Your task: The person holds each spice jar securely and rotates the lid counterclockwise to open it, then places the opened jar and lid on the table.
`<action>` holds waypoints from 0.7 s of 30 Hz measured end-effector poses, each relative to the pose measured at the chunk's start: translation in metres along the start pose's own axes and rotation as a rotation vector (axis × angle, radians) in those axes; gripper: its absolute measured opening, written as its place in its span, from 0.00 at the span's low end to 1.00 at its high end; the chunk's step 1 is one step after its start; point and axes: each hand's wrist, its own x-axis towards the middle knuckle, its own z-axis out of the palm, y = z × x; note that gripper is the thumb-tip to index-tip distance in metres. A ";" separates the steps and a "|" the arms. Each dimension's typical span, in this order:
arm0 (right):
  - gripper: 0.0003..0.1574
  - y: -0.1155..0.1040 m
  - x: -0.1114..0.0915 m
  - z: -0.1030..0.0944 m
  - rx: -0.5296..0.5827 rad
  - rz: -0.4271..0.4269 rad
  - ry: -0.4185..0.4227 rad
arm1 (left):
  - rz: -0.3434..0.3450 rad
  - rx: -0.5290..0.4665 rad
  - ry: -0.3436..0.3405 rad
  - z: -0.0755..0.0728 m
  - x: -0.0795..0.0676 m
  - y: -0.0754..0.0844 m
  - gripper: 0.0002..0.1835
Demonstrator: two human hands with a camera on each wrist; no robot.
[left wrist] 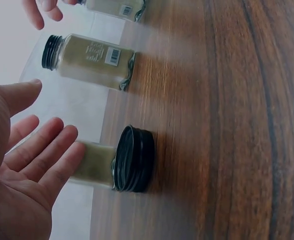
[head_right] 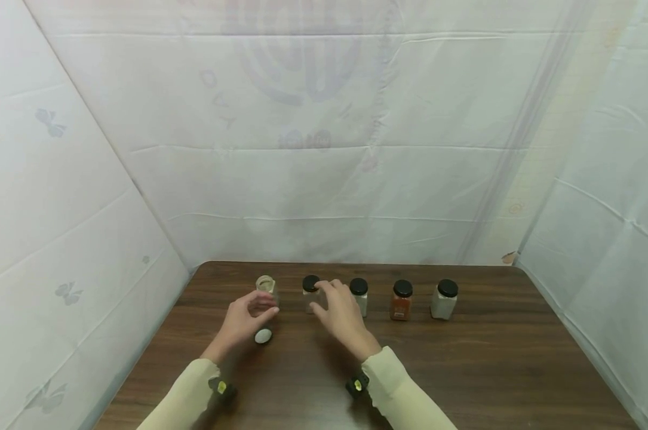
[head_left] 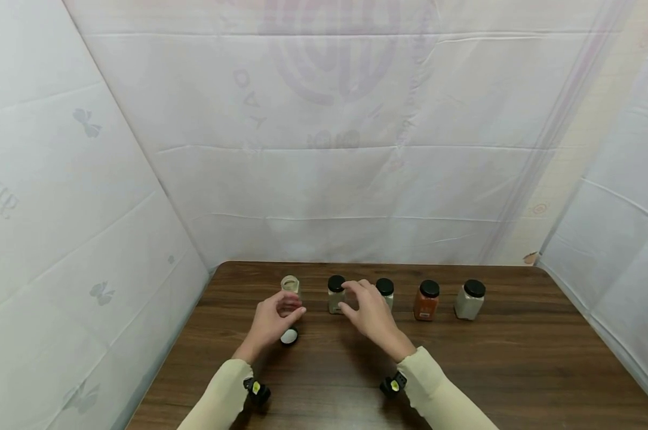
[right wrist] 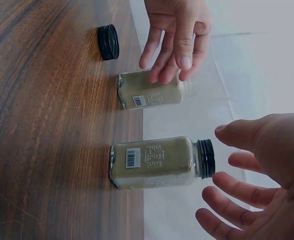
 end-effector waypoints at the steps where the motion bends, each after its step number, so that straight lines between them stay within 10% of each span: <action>1: 0.26 0.000 0.000 0.000 0.002 0.001 0.009 | -0.001 -0.006 -0.002 0.001 0.000 0.000 0.15; 21: 0.38 0.002 0.006 0.006 0.004 0.062 0.031 | 0.016 -0.011 -0.100 0.022 0.009 0.013 0.26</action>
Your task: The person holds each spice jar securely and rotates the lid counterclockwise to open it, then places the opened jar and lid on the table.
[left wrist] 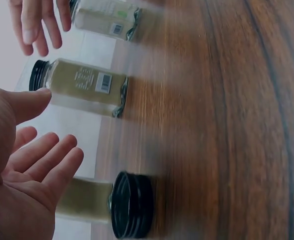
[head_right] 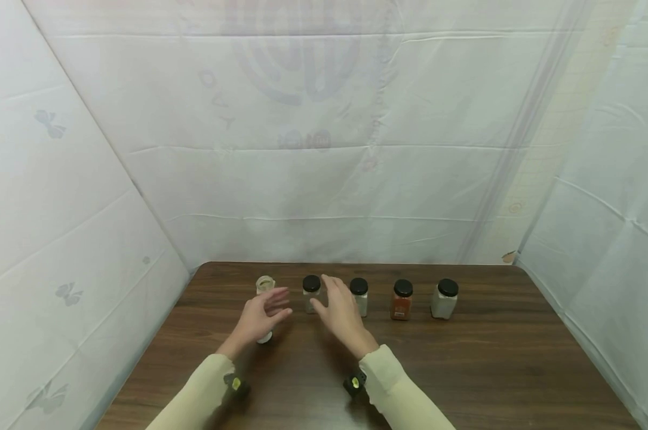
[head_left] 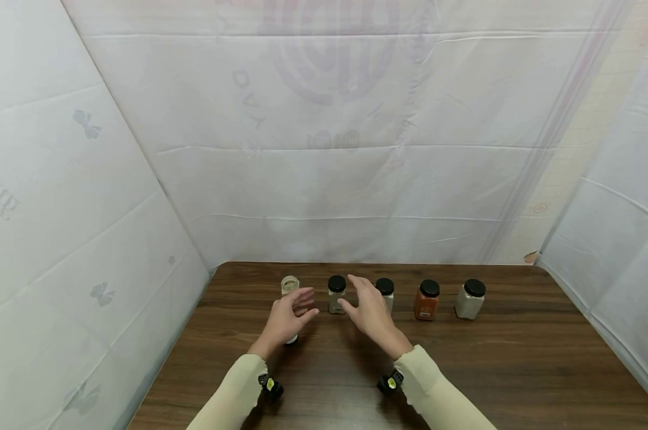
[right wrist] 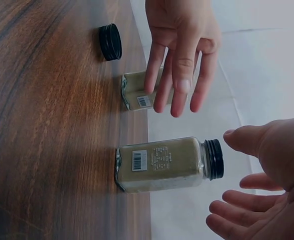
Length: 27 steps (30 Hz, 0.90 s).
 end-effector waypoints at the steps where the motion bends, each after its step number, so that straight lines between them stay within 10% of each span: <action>1: 0.39 0.000 0.000 0.000 0.001 0.005 -0.003 | 0.000 0.005 -0.007 0.001 0.001 0.001 0.27; 27: 0.48 0.003 0.007 0.012 0.077 0.075 -0.008 | -0.002 0.045 -0.046 0.031 0.024 0.001 0.36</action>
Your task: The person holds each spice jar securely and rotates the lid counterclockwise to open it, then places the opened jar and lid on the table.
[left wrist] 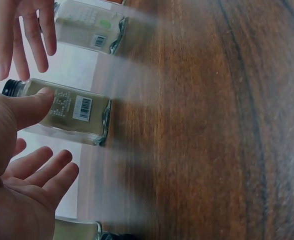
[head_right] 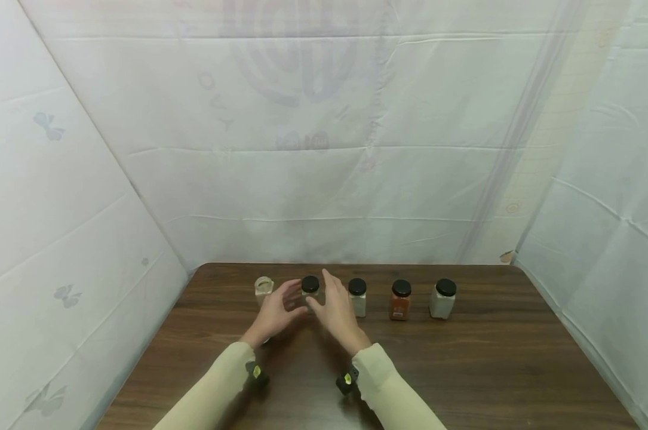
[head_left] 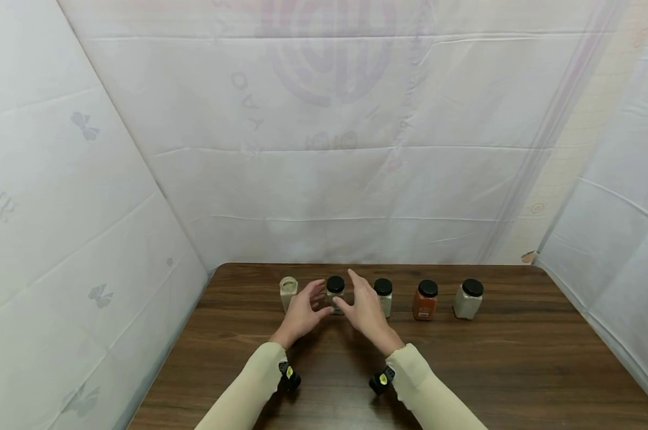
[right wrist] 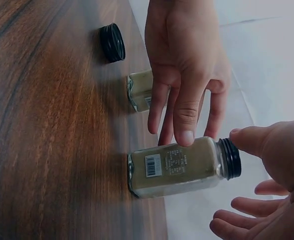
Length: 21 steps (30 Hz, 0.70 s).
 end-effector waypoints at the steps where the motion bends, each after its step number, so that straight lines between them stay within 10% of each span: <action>1: 0.48 0.000 0.000 0.000 0.002 0.001 -0.001 | -0.005 -0.001 0.000 0.000 0.001 -0.001 0.35; 21: 0.49 0.005 0.003 0.007 0.003 0.027 -0.014 | -0.052 0.062 -0.011 0.005 0.013 -0.008 0.31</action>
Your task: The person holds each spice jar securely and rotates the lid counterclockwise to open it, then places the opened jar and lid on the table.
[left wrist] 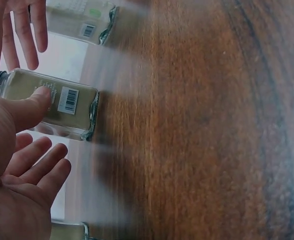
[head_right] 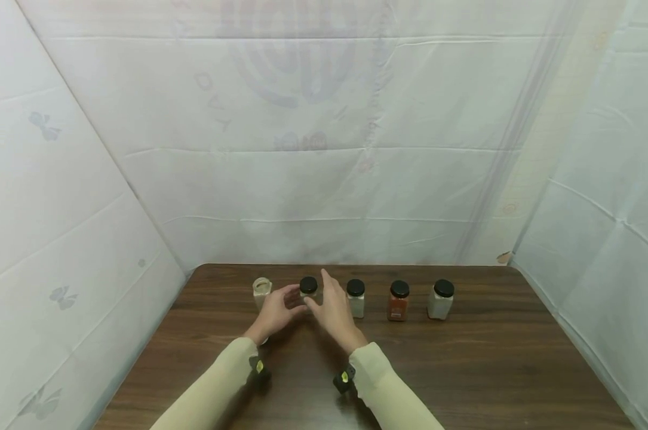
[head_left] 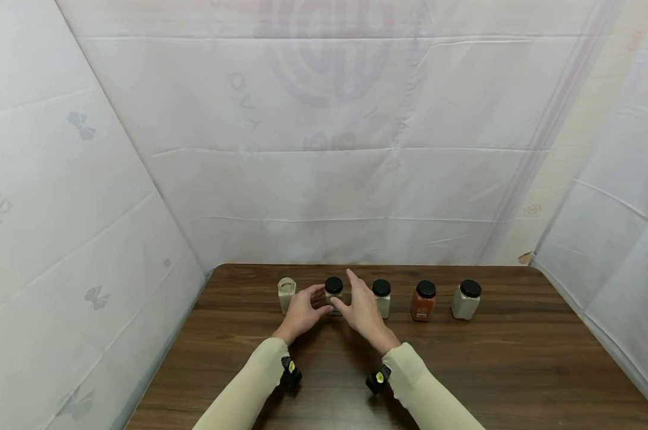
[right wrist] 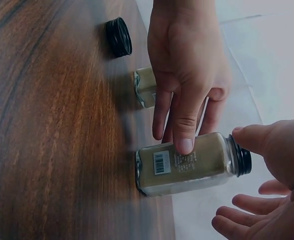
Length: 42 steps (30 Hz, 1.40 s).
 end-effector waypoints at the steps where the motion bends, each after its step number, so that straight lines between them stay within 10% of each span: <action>1: 0.49 0.000 0.000 0.000 0.000 -0.004 0.003 | -0.001 0.002 0.001 0.000 0.001 -0.001 0.31; 42: 0.36 0.002 0.013 0.017 0.043 -0.020 0.076 | 0.033 -0.018 0.008 0.006 0.009 -0.008 0.22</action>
